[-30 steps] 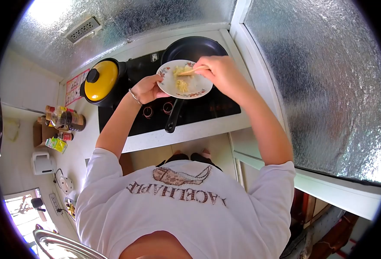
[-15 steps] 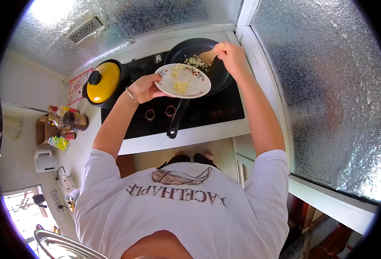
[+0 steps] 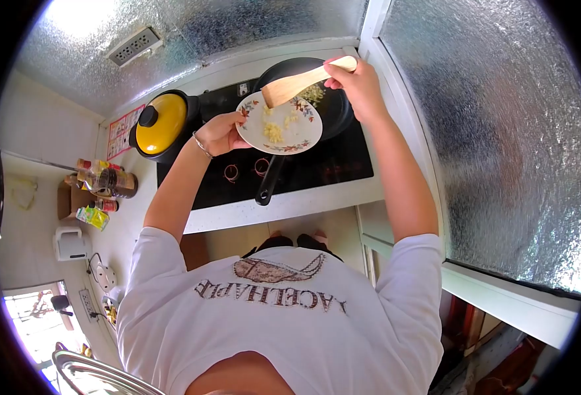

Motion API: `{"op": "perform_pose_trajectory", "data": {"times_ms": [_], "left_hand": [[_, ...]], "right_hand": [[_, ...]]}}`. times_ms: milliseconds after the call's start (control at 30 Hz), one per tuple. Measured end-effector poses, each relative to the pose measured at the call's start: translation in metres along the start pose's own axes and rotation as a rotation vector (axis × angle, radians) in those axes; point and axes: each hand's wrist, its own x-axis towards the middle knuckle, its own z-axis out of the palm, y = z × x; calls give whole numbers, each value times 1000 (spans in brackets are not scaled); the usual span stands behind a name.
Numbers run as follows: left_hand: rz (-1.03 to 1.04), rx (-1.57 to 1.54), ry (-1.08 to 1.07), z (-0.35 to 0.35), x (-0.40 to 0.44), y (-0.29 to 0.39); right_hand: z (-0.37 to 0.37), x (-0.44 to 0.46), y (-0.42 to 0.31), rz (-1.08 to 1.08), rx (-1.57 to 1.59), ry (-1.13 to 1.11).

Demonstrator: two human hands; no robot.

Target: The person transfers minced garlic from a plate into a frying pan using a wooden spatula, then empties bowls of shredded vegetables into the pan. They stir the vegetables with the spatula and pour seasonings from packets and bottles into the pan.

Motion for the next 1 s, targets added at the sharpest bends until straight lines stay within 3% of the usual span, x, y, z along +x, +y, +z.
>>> {"op": "perform_pose_trajectory", "data": {"times_ms": [200, 300, 433, 667, 733, 867, 1000], "left_hand": [[22, 7, -18, -2, 3, -4], [23, 10, 25, -3, 2, -5], [34, 3, 84, -1, 1, -7], [60, 37, 71, -5, -1, -6], [80, 34, 65, -5, -2, -6], [121, 1, 97, -13, -8, -9], [134, 2, 113, -12, -16, -9]], "right_hand": [[-16, 1, 28, -29, -79, 77], [-41, 12, 39, 1, -159, 344], [-41, 14, 38, 22, -224, 372], [1, 2, 26, 5, 56, 185], [4, 2, 33, -21, -174, 183], [-30, 11, 45, -5, -119, 320], [-29, 11, 32, -41, -289, 326]]}}
